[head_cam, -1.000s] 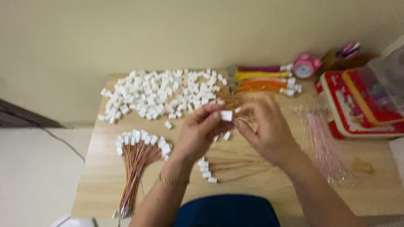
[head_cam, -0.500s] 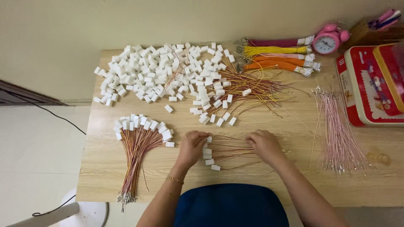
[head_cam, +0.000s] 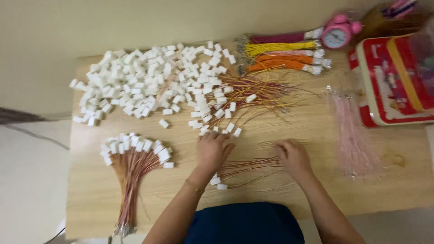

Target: Insert thin individual wires into small white plastic connectors at a workbench.

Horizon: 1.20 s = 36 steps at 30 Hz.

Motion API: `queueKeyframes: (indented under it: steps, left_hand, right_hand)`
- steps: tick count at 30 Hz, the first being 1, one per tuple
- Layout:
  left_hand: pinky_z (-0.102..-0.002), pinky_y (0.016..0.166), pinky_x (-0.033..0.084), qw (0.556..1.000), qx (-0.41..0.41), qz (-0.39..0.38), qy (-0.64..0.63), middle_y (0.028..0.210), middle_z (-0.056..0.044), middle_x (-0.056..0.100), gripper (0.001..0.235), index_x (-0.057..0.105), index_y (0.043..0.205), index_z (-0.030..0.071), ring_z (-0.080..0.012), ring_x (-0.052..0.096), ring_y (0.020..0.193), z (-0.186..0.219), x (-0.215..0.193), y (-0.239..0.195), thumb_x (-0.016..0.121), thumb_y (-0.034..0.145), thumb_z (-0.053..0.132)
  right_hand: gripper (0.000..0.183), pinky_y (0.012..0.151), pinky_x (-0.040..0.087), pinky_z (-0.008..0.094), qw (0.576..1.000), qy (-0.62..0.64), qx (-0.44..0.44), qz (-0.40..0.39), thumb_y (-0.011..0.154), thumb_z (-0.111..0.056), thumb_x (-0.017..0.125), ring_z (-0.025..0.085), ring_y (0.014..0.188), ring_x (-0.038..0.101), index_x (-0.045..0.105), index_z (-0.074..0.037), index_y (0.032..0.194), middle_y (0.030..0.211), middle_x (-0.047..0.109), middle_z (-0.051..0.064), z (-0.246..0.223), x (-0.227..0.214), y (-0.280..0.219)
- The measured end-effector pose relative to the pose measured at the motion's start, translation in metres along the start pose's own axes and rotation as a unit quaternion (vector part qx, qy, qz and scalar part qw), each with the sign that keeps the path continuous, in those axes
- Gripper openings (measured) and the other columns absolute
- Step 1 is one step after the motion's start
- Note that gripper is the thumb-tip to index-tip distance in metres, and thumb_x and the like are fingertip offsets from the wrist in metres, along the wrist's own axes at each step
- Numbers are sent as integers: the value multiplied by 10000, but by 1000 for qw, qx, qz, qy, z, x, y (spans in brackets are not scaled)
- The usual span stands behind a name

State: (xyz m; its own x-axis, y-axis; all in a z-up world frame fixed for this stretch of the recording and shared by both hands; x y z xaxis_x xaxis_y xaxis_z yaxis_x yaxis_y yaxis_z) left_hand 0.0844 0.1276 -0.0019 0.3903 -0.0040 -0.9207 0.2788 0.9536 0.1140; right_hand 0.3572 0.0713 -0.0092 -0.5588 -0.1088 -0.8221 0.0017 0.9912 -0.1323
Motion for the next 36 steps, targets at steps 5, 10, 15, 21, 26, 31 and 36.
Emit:
queueKeyframes:
  steps: [5,10,15,21,26,31,36]
  left_hand:
    - [-462,768,547,993,23,9,113,877,-55,686,441,746,1004,201,-288,713,837,31,34,43,790,725,540]
    - [-450,742,522,990,64,12,124,912,-75,656,236,758,956,181,-317,700,869,31,38,47,788,776,331]
    - [-427,679,555,998,16,58,-7,904,-50,652,298,685,1045,224,-284,715,808,34,-25,67,798,781,304]
    - [-365,603,514,948,-26,62,-312,716,-90,626,274,678,1226,130,-236,643,670,57,-198,93,708,956,154]
    - [-310,763,607,864,-6,150,-481,860,-99,640,279,636,1304,42,-166,702,768,41,-235,73,575,1032,30]
    - [-400,909,616,786,-70,111,-604,972,-121,694,245,672,1241,7,-207,736,900,39,-196,45,582,1019,58]
    - [-380,883,647,738,-146,49,-657,1011,-173,759,248,697,1190,5,-246,752,929,55,-184,34,560,1008,102]
  right_hand:
    - [184,864,556,448,984,32,103,140,994,-126,657,363,998,689,715,-80,1163,993,703,180,79,-71,-3]
    - [176,859,542,471,978,-83,121,149,957,-187,702,370,962,708,760,-102,1100,969,744,170,99,-103,18]
    - [276,933,545,460,984,-121,123,50,916,-358,699,323,1065,686,752,-215,1146,1055,726,101,97,-62,80]
    - [262,911,550,397,980,-100,170,-30,958,-335,658,268,1102,657,731,-217,1180,1112,663,51,93,-33,111]
    - [275,856,535,424,970,-66,229,-40,1035,-300,518,285,1037,635,677,-123,1172,1089,629,90,72,-60,95]
    - [215,857,523,606,977,42,13,210,1029,-133,613,532,1001,657,656,30,1162,1011,689,332,-20,-184,42]
    - [162,761,466,414,952,87,-42,291,1067,-17,621,346,882,585,681,62,1195,1020,668,225,-86,-286,-28]
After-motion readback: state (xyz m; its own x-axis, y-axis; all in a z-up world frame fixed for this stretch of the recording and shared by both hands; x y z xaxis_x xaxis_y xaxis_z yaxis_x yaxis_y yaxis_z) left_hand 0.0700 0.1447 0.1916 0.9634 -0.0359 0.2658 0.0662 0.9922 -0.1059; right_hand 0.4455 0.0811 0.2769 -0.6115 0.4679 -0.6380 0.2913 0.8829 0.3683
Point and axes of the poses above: each hand's wrist, its own y-axis towards the middle knuckle, its own x-axis out of the palm, z = x × y, the point moved 9 cm from there along y, towards the middle knuckle
